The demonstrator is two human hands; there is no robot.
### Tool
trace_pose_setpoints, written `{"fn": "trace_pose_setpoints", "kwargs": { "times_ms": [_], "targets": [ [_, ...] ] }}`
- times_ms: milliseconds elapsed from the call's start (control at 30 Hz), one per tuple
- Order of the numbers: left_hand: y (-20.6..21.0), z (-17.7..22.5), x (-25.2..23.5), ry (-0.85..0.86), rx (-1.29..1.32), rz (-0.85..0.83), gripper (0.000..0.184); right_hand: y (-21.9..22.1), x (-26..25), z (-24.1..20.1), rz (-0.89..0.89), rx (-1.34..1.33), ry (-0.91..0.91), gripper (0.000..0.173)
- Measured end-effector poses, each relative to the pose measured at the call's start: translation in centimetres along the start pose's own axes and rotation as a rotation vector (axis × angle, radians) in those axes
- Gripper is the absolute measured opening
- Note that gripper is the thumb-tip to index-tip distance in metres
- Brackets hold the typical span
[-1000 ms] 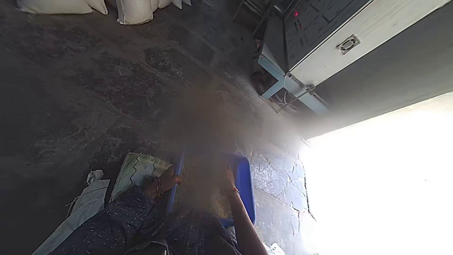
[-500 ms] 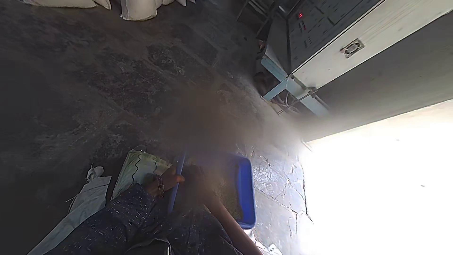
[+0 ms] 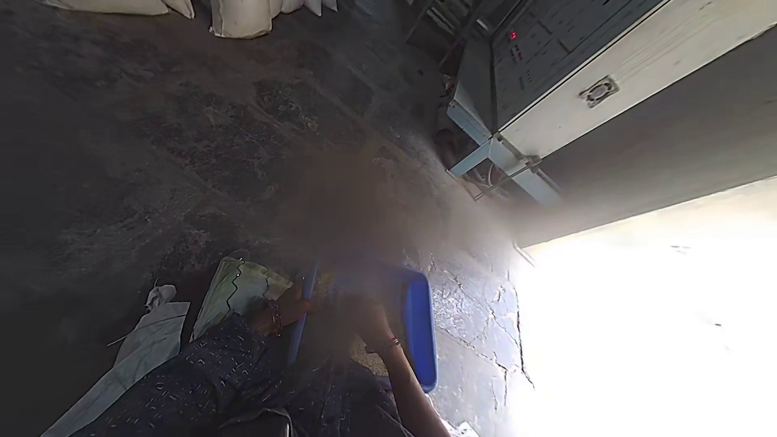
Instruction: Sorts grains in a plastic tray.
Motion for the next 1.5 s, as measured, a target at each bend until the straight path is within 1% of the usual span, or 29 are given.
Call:
{"fn": "trace_pose_setpoints", "kwargs": {
  "times_ms": [200,267,333,400,500,633,833,1067,1200,1300,1400,1500],
  "targets": [
    [0.2,0.3,0.2,0.000,0.012,0.011,0.055,-2.1,1.3,0.1,0.225,-0.047,-0.079,0.028],
    [0.2,0.4,0.2,-0.010,0.009,0.012,0.054,-2.4,1.5,-0.1,0.270,-0.041,-0.102,0.029],
    [0.2,0.4,0.2,-0.009,0.004,0.012,0.054,-2.3,1.6,-0.2,0.300,-0.027,-0.113,0.031],
    [0.2,0.2,0.0,-0.005,0.004,0.013,0.056,-2.1,1.6,-0.1,0.292,-0.031,-0.101,0.034],
    [0.1,0.0,-0.1,-0.009,0.016,0.019,0.057,-1.8,1.6,0.3,0.282,-0.038,-0.088,0.038],
    [0.1,-0.1,-0.2,-0.009,0.011,0.021,0.058,-1.3,1.5,1.3,0.316,-0.036,-0.110,0.042],
    [-0.1,-0.2,-0.3,-0.007,0.001,0.007,0.056,-1.1,1.2,2.0,0.273,-0.043,-0.059,0.044],
    [0.0,0.0,-0.1,-0.024,0.007,0.005,0.053,-1.0,1.0,2.0,0.114,-0.050,0.057,0.032],
    [0.0,-0.2,-0.2,-0.023,0.000,0.010,0.054,-0.6,0.8,2.8,0.171,-0.057,0.052,0.029],
    [0.1,0.1,0.0,-0.015,0.016,0.012,0.056,0.2,0.1,4.0,0.166,-0.025,0.109,0.031],
    [0.0,0.0,-0.1,-0.005,0.016,0.015,0.056,0.8,-0.1,4.3,0.092,0.050,0.194,0.035],
    [0.1,0.0,-0.1,-0.013,0.022,0.010,0.058,1.0,-0.1,4.0,0.037,0.107,0.208,0.037]
  ]
}}
Point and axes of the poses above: each hand's wrist, its own x-axis away from the middle knuckle, its own y-axis out of the palm, z = x × y, the point moved 3 cm from there along -x, towards the middle knuckle, and after that the axes turned 11 degrees about -z, right-handed, at the moved point
